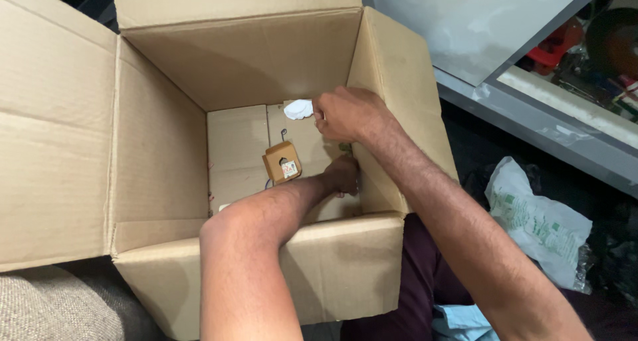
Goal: The person sits on the floor and ties a white wire into a loop using both hands. They reach into a cardboard box and a nearby cabinet to retrieve items, including a glue bottle, before returning to tie the wire.
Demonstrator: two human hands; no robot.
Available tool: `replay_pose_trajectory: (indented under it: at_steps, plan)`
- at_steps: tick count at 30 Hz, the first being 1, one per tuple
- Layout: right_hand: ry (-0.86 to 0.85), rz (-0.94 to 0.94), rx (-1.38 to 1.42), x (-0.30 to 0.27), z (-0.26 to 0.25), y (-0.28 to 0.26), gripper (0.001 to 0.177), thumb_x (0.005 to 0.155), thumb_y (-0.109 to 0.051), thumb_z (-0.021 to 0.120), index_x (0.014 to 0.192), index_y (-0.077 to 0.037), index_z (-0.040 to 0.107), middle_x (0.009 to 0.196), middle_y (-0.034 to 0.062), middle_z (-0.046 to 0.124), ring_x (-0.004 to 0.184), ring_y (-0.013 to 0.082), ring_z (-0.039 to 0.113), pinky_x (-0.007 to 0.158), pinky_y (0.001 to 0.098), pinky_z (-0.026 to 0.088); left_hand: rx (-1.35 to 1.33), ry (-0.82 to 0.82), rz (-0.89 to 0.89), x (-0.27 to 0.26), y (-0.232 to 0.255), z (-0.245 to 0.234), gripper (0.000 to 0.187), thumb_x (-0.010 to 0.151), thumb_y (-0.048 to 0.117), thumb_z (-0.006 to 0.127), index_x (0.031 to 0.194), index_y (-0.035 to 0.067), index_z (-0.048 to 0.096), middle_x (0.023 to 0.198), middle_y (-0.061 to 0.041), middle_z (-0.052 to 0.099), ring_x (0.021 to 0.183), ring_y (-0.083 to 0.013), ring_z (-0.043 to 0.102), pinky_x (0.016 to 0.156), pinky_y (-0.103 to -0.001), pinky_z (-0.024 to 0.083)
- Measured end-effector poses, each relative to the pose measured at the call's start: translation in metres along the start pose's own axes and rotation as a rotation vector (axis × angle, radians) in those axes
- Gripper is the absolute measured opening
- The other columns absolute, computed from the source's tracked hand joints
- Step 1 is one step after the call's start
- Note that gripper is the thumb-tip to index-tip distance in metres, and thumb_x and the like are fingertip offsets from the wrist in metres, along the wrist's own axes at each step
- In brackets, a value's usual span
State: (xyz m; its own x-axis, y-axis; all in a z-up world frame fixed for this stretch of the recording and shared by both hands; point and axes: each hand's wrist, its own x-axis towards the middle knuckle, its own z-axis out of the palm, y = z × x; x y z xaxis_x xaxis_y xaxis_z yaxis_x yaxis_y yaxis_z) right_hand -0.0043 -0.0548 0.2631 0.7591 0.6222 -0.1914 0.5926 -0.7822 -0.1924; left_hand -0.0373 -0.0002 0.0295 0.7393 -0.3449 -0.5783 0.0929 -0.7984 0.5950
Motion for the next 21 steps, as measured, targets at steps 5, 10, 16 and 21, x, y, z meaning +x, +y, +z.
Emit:
replay_pose_trajectory:
  at_steps: [5, 10, 16, 21]
  plan:
    - [-0.012, 0.007, 0.000, -0.001, 0.000, 0.001, 0.021, 0.088, -0.023, 0.060, 0.098, -0.014, 0.077, 0.093, 0.0150, 0.075, 0.086, 0.0365, 0.072, 0.081, 0.0496, 0.057, -0.039, 0.048, -0.002, -0.003, 0.008, -0.005, 0.012, 0.085, 0.003, 0.066, 0.092, -0.006, 0.068, 0.081, -0.015, 0.073, 0.052, -0.0201, 0.073, 0.048, -0.034, 0.063]
    - [-0.016, 0.012, 0.000, -0.001, -0.001, 0.000, 0.021, 0.088, -0.025, 0.062, 0.100, -0.016, 0.077, 0.092, 0.0158, 0.075, 0.086, 0.0372, 0.072, 0.082, 0.0498, 0.057, -0.124, -0.152, 0.013, 0.032, -0.019, -0.009, 0.012, 0.082, -0.003, 0.063, 0.087, -0.012, 0.066, 0.073, -0.019, 0.071, 0.055, -0.0236, 0.073, 0.050, -0.035, 0.062]
    - [0.104, -0.037, 0.105, -0.001, -0.001, 0.001, 0.019, 0.088, -0.023, 0.064, 0.099, -0.015, 0.077, 0.092, 0.0170, 0.075, 0.085, 0.0386, 0.071, 0.079, 0.0497, 0.057, -0.816, -0.220, -0.067, 0.092, -0.063, -0.068, 0.016, 0.086, 0.017, 0.062, 0.078, 0.004, 0.065, 0.067, -0.013, 0.070, 0.050, -0.0246, 0.070, 0.052, -0.047, 0.063]
    - [0.396, -0.097, 0.434, -0.002, -0.005, 0.005, 0.012, 0.092, -0.012, 0.068, 0.100, -0.004, 0.071, 0.086, 0.0176, 0.074, 0.079, 0.0315, 0.074, 0.074, 0.0431, 0.058, -0.176, -0.062, 0.101, 0.047, -0.067, -0.159, 0.015, 0.094, 0.013, 0.073, 0.094, -0.001, 0.076, 0.093, -0.012, 0.079, 0.081, -0.0185, 0.077, 0.076, -0.031, 0.066]
